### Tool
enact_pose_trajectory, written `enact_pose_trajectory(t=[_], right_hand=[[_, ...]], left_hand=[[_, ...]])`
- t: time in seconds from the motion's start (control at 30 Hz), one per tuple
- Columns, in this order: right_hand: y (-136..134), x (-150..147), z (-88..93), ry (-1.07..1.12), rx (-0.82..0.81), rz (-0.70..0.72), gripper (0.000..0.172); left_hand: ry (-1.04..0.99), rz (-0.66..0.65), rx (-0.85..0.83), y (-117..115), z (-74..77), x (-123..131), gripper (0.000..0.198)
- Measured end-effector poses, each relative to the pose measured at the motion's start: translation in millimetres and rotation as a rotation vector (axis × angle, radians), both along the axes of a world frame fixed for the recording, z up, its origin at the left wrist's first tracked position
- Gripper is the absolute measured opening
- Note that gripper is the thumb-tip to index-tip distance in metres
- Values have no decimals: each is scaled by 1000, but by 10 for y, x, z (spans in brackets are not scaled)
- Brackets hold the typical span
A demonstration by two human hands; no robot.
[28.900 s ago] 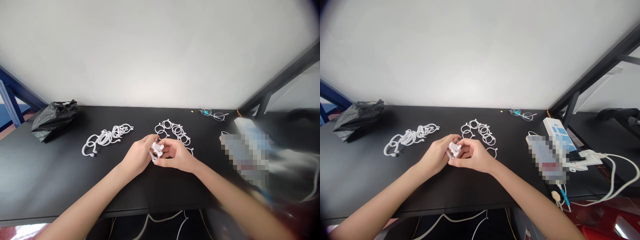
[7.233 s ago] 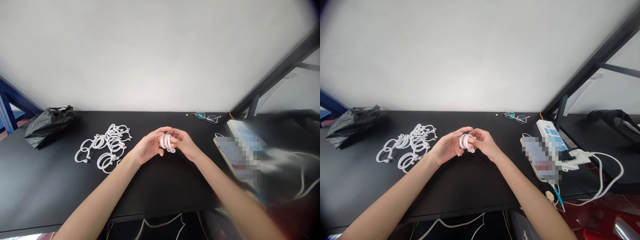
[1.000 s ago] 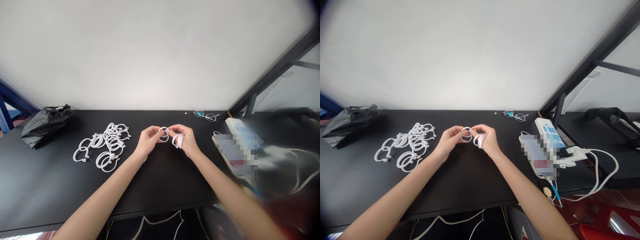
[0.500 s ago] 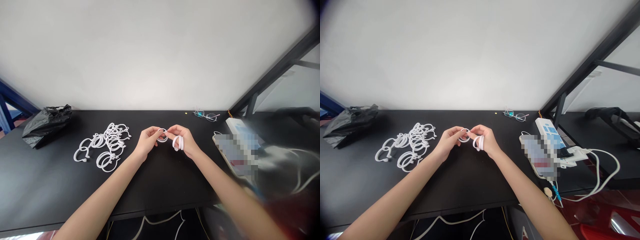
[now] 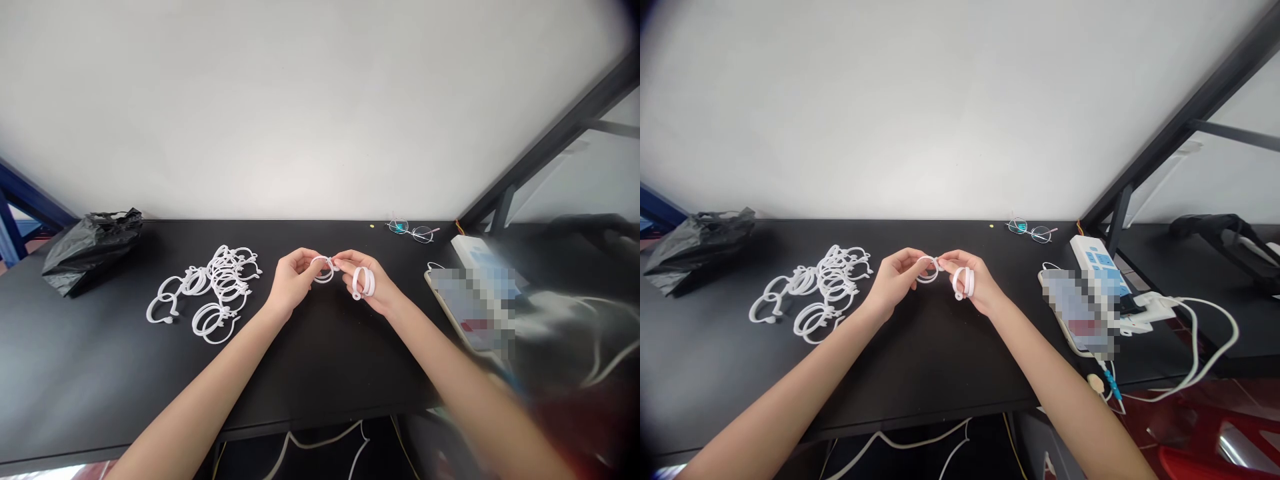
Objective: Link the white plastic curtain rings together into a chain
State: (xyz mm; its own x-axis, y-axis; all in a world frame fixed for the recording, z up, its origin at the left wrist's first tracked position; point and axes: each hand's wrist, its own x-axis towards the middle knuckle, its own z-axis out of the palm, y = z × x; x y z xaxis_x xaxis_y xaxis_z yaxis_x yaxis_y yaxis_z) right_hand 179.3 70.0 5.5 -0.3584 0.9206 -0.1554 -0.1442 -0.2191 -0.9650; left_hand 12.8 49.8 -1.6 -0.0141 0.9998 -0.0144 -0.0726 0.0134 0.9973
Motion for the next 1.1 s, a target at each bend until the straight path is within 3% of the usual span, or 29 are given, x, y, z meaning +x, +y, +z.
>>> enact_pose_trajectory(t=[0.37,0.57,0.8,1.1], right_hand=[[18,7,30,55,-147,101,35],[-26,-34,35,-22,-61,51,34],[33,-1,19,100,-118,-98,31],[11,-24,10,171,-163,-15,26]], left_hand=[[-44,-74,2,-1,-12,-1,30],[-19,-78,-25,-13,-14,19,28],[-223,-224,-137,-27,81,-12,21],[-257,-310,-107,-36,35,-22,22]])
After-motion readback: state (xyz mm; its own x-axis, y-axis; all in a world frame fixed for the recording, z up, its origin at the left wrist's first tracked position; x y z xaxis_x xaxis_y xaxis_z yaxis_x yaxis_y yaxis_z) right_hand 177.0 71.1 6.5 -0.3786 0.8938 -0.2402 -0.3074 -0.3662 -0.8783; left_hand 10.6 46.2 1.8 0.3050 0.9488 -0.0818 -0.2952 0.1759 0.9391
